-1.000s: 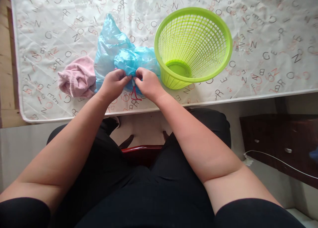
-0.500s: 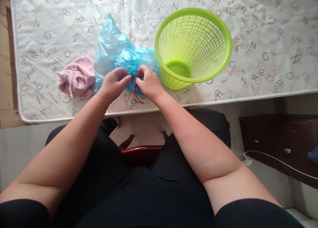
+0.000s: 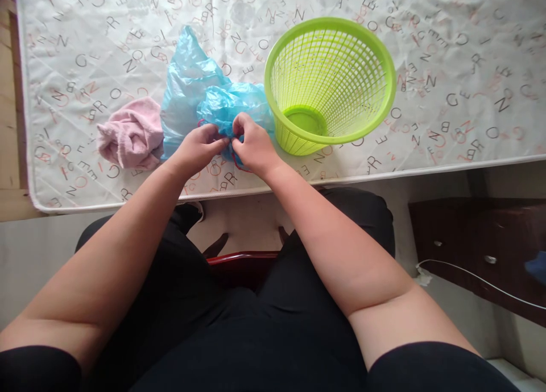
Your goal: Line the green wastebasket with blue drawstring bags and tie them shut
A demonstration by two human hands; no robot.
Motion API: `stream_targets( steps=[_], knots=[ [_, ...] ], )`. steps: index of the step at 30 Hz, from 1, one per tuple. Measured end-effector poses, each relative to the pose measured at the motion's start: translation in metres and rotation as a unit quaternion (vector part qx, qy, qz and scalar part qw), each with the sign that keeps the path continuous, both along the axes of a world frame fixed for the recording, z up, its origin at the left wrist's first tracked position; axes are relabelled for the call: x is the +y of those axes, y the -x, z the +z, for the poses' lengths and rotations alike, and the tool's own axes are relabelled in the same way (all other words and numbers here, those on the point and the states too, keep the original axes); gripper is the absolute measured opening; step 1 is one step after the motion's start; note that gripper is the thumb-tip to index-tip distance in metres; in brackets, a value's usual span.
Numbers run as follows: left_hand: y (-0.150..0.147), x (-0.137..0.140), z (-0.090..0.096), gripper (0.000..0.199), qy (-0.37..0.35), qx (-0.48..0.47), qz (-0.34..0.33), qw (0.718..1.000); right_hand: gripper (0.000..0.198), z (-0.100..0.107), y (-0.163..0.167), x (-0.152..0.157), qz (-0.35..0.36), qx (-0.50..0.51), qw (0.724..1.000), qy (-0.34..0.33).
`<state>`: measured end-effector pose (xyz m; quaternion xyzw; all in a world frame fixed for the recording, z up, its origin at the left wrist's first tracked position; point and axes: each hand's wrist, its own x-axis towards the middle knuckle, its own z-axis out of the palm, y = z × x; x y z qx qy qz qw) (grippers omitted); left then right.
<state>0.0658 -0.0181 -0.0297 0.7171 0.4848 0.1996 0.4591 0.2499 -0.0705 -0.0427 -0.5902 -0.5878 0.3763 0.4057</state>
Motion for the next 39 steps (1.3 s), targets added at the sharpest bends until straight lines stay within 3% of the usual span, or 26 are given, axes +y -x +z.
stream_targets(
  steps=[8,17,25,39],
  knots=[
    [-0.001,-0.002,0.004,0.033,-0.009,0.026,0.007,1.000,0.021,0.008,0.003,-0.001,-0.006,-0.002,1.000,0.030],
    [0.000,0.001,-0.007,0.024,-0.028,0.061,0.003,0.998,0.018,0.004,0.006,-0.001,-0.002,-0.011,0.999,0.037],
    [0.000,0.001,-0.016,0.027,-0.016,0.095,-0.026,0.995,0.015,-0.004,0.010,-0.001,0.005,-0.017,0.999,0.043],
    [0.002,0.002,-0.010,0.035,-0.088,0.086,-0.004,0.992,0.011,0.006,0.007,0.000,0.009,-0.014,0.999,0.028]
  ],
)
